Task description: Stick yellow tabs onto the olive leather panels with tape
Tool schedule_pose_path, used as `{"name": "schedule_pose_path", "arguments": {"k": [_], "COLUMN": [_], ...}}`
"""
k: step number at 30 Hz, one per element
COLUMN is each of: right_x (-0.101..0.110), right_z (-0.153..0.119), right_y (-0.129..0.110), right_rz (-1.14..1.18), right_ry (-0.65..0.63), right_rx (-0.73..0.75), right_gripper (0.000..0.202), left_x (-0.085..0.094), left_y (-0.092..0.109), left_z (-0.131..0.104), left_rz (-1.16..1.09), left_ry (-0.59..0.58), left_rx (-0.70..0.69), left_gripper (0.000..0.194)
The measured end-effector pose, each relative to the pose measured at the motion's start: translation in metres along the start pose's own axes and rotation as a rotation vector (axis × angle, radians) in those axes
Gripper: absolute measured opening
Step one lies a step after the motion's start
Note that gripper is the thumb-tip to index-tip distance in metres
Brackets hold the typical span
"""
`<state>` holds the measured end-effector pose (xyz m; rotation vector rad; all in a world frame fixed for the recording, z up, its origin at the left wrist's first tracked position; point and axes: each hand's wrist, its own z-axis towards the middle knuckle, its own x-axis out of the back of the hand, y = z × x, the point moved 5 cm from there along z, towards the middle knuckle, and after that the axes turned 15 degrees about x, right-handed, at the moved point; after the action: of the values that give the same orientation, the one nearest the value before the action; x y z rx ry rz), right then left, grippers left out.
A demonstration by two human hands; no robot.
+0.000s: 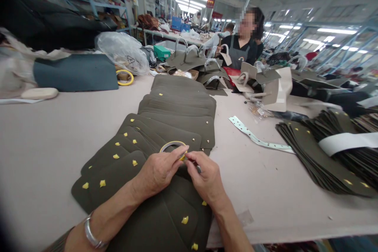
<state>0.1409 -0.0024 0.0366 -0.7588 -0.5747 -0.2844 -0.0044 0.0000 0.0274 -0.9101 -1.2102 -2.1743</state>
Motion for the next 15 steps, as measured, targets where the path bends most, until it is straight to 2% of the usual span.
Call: {"name": "schedule_pose_path", "arguments": {"k": [5,10,13,15], "right_x": [-0.0063,-0.0071,-0.006,-0.0047], "right_z": [0.0003,-0.001,-0.0002,0.0003], "right_y": [-0.0025,-0.0018,-0.0031,-0.0027], "right_rz": [-0.121,-0.25,-0.261,-0.207], "right_ry": [-0.027,0.019,0.039,0.073], "right_rx": [0.055,0.057,0.031,-0.049], "right_gripper": [0.016,0.016,0.015,0.014], "left_x": [-0.0033,-0.0044,-0.0023,-0.0007], "left_y": [-0.0014,-0.0017,-0.0006,0.0009], "left_z": [0.0011,0.0008,0.0023,0.0039], "left_rz": [0.0,-0.003,0.04,0.081], "left_ry": [-0.025,-0.053,-0.023,0.002], "left_rx": [0.05,0.067,0.07,0.072], "left_gripper": [0.03,0.017,0.018,0.019]}}
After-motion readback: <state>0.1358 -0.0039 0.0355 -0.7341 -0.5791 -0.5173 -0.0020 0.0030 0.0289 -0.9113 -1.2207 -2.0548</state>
